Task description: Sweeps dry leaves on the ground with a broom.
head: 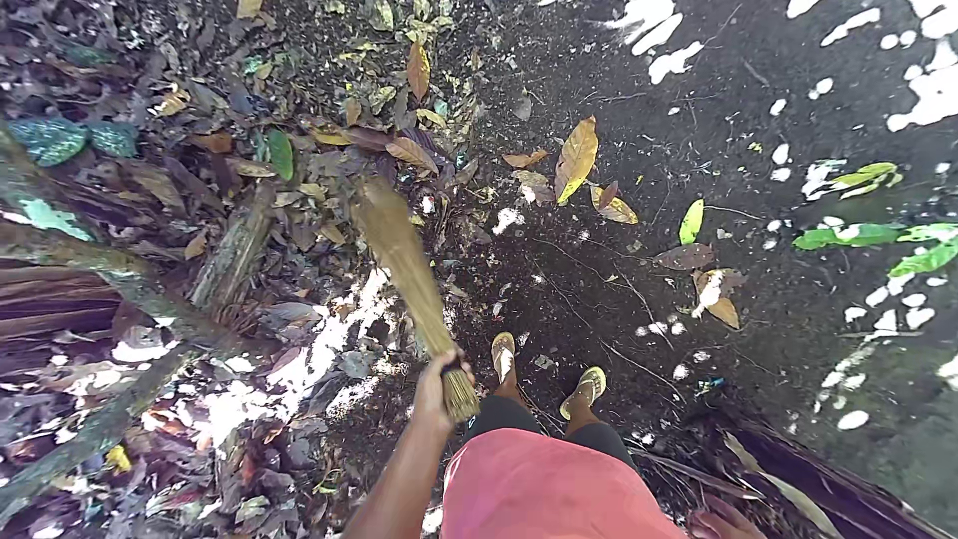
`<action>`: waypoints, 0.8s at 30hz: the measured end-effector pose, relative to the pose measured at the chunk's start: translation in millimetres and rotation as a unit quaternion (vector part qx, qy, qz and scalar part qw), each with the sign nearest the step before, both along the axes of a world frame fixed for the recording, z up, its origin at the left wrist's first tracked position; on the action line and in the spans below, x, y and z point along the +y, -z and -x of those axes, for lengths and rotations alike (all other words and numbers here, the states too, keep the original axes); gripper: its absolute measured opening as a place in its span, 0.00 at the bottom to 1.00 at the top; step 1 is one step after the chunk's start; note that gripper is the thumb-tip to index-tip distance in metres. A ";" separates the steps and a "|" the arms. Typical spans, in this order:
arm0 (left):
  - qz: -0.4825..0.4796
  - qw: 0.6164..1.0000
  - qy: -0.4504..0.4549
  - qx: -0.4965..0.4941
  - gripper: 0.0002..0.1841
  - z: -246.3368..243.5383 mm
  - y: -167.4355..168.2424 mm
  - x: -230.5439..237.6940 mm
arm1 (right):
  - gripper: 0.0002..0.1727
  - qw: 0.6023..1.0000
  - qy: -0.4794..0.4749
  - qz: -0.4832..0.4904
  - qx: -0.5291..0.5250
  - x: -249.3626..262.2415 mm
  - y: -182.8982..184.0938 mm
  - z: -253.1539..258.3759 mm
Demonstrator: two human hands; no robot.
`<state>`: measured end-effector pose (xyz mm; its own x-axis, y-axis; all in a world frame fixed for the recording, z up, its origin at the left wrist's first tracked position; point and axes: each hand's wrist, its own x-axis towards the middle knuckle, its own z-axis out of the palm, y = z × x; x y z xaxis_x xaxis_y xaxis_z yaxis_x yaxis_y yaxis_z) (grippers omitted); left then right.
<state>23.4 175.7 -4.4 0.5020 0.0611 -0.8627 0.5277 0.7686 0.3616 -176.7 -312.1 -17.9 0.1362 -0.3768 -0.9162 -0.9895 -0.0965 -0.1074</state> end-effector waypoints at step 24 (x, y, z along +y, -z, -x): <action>0.081 0.992 -0.083 -0.042 0.17 -28.5 41.7 28.4 | 0.32 0.996 0.044 -0.014 -0.071 34.1 22.0 -53.2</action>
